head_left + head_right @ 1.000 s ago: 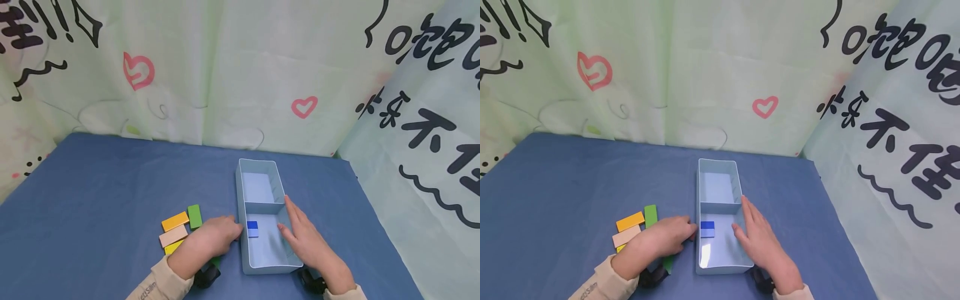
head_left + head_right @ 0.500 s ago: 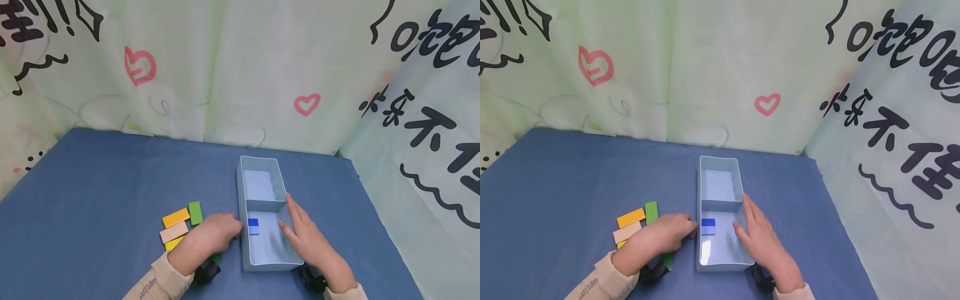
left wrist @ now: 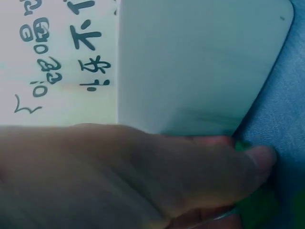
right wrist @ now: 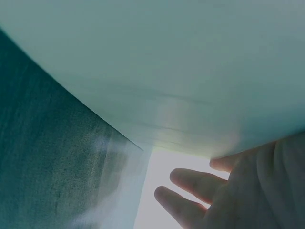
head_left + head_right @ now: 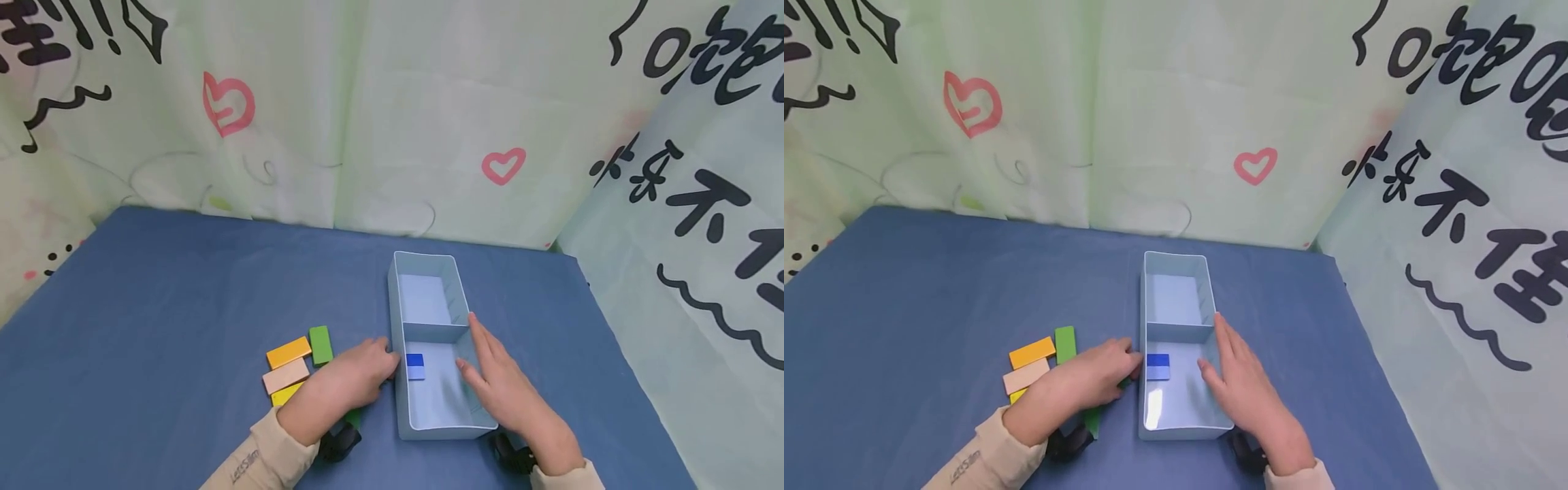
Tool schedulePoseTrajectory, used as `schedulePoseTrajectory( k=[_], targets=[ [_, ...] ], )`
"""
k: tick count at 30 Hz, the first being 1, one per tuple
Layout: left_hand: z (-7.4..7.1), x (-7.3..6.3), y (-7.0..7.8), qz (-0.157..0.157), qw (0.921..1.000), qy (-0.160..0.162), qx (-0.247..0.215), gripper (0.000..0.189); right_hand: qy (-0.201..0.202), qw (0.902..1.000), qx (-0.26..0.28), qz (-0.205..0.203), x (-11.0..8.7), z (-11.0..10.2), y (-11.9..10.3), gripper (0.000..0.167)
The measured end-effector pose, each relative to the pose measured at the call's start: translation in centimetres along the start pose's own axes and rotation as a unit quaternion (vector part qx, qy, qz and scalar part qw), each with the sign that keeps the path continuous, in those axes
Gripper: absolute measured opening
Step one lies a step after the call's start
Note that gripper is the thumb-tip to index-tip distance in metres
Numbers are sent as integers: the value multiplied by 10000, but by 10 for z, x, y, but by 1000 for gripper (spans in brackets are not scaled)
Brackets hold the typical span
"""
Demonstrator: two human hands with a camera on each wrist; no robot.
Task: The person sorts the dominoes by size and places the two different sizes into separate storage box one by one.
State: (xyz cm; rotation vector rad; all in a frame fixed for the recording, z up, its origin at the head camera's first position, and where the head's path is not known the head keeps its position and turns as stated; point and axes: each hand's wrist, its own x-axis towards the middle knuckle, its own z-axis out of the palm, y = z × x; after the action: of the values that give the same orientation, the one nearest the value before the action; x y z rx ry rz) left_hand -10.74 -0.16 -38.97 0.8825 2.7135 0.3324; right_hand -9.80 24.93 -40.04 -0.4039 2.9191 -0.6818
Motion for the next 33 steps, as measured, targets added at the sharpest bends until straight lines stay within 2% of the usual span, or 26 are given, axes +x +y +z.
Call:
schedulePoseTrajectory(
  k=[5, 8, 11, 17, 23, 30, 33],
  targets=[
    [-3, 0, -2, 4, 9993, -266, -246, 17, -120, 9998, -38, 135, 1, -1, 0, 74],
    [-7, 2, -5, 0, 9988, -265, -404, 18, -79, 9999, -67, 109, 2, -2, 0, 74],
    [-13, 3, -8, 99, 9988, -94, -462, 17, 35, 10000, -68, 43, 3, -4, 0, 74],
    [-18, -2, -14, 393, 9973, 237, -565, 16, -58, 10000, -14, 67, 3, -3, 0, 73],
    [-28, -6, -18, 641, 9946, 722, -389, 13, 13, 10000, -80, 5, 4, -5, -1, 73],
    [-28, -7, -18, 637, 9940, 821, -328, 20, -97, 9999, -36, 65, 2, 0, 2, 73],
    [-30, -7, -17, 589, 9929, 999, -282, 22, 8, 10000, -46, -22, 3, 0, 2, 73]
  ],
)
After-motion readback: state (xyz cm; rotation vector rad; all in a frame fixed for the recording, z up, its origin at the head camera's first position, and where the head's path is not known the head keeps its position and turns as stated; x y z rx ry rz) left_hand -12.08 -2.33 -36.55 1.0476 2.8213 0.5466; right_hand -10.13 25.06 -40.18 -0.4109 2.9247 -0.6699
